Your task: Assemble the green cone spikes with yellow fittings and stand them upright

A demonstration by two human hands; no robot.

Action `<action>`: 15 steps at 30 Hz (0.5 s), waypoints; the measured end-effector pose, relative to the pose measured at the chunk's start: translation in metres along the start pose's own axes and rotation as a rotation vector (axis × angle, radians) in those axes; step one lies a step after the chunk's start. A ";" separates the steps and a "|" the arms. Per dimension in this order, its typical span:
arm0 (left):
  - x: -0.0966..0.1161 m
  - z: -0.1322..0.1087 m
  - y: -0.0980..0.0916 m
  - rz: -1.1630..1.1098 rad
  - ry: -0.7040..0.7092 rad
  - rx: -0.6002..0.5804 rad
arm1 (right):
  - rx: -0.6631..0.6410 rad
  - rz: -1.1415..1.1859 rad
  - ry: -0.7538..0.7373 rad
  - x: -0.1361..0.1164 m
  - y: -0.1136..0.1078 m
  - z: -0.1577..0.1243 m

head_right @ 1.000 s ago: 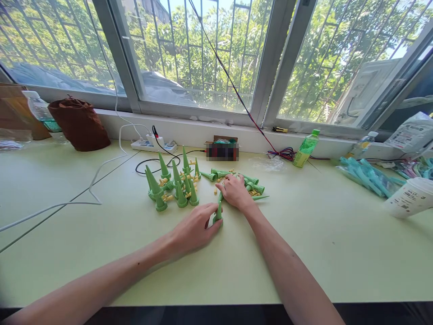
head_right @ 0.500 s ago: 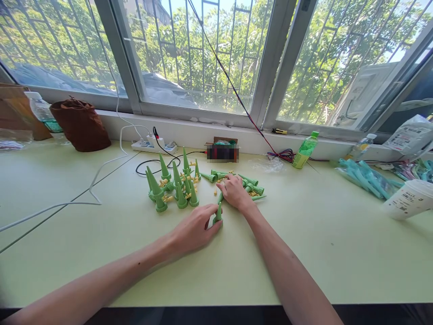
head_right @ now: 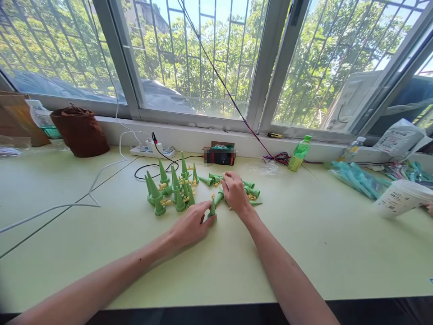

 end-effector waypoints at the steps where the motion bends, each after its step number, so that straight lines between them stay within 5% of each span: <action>1: -0.002 0.001 0.000 -0.009 -0.011 0.007 | 0.011 0.017 -0.005 -0.002 -0.003 -0.002; 9: -0.009 0.004 -0.008 -0.239 -0.049 0.103 | -0.012 0.168 -0.040 -0.024 -0.022 -0.024; 15: -0.012 0.005 -0.016 -0.642 -0.124 0.206 | -0.006 0.284 0.112 -0.018 -0.028 -0.031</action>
Point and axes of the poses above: each hand's wrist, its own z-axis towards the middle knuckle, its own y-axis out of the palm, x = y × z, the point moved 8 cm from there along z, towards the middle knuckle, and after that the axes turned 12 degrees about -z, right-handed, at the moved point
